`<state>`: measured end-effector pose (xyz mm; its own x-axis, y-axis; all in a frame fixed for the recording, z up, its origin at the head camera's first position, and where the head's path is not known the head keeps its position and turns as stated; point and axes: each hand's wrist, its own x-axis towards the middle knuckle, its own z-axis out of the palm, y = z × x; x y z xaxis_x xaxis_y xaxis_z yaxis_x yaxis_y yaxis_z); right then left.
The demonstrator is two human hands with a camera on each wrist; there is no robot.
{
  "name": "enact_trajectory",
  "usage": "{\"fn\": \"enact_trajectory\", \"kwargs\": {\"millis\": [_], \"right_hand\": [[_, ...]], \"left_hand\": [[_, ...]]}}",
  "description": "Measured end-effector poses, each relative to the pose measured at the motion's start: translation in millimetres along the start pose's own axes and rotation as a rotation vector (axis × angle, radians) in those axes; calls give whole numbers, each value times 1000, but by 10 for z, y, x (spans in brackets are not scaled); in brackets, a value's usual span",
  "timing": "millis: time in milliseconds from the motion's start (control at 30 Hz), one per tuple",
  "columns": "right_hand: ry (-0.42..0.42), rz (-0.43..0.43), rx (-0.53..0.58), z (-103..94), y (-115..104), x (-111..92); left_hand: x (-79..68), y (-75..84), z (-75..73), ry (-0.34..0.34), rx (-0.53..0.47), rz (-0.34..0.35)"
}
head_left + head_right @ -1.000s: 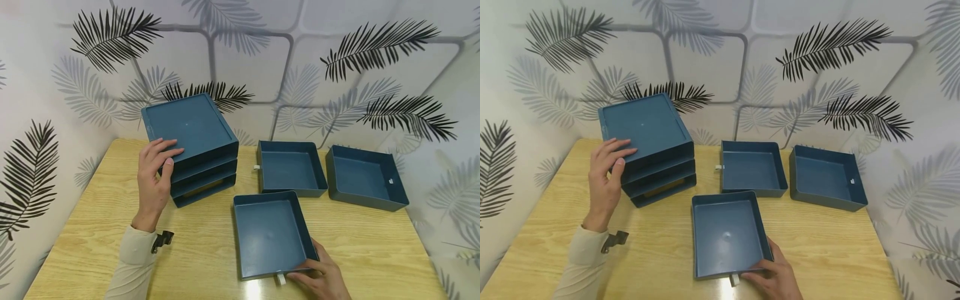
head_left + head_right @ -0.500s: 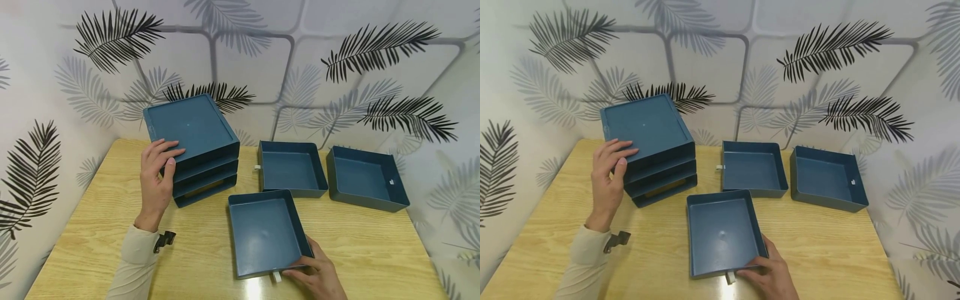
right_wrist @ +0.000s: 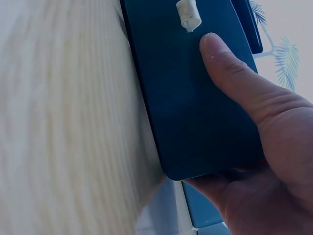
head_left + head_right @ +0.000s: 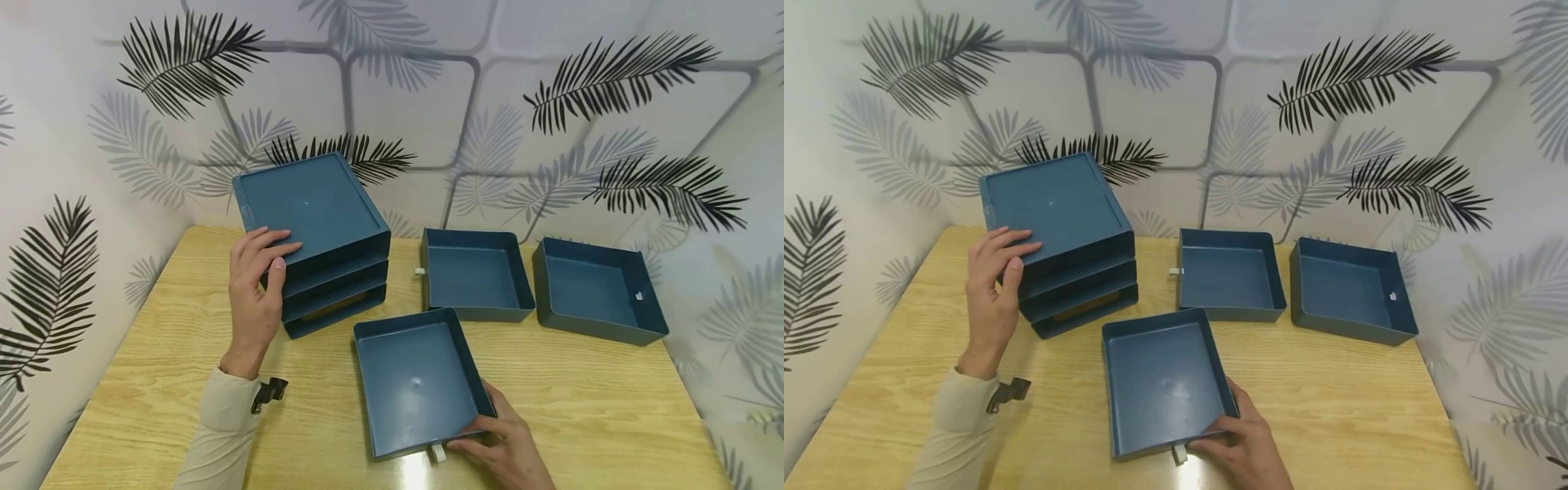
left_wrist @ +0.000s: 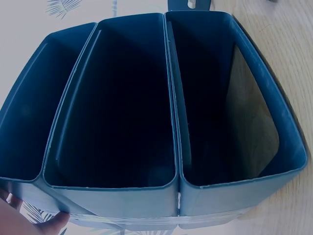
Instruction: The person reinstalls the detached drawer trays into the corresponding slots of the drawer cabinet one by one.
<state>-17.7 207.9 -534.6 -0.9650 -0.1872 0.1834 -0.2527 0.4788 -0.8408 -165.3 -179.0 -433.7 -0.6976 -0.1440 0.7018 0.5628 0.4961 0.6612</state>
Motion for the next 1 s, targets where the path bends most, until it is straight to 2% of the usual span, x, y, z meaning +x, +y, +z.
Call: {"fn": "enact_trajectory", "kwargs": {"millis": [267, 467, 633, 733, 900, 1000], "right_hand": [[-25, -26, -34, 59, -33, 43], [-52, -1, -11, 91, -54, 67], [-52, -23, -8, 126, -61, 80], [-54, -27, -22, 148, -61, 92], [-69, 12, -53, 177, -83, 129], [-65, -6, -69, 196, -84, 149]], "left_hand": [[1, -7, 3, -1, 1, 13], [1, 2, 8, 1, -3, 18], [-2, 6, 9, 3, -7, 14], [-2, 5, 10, 2, -7, 15], [-5, 3, 6, 3, -6, 12], [-13, 0, 12, 4, -6, 9]]}}
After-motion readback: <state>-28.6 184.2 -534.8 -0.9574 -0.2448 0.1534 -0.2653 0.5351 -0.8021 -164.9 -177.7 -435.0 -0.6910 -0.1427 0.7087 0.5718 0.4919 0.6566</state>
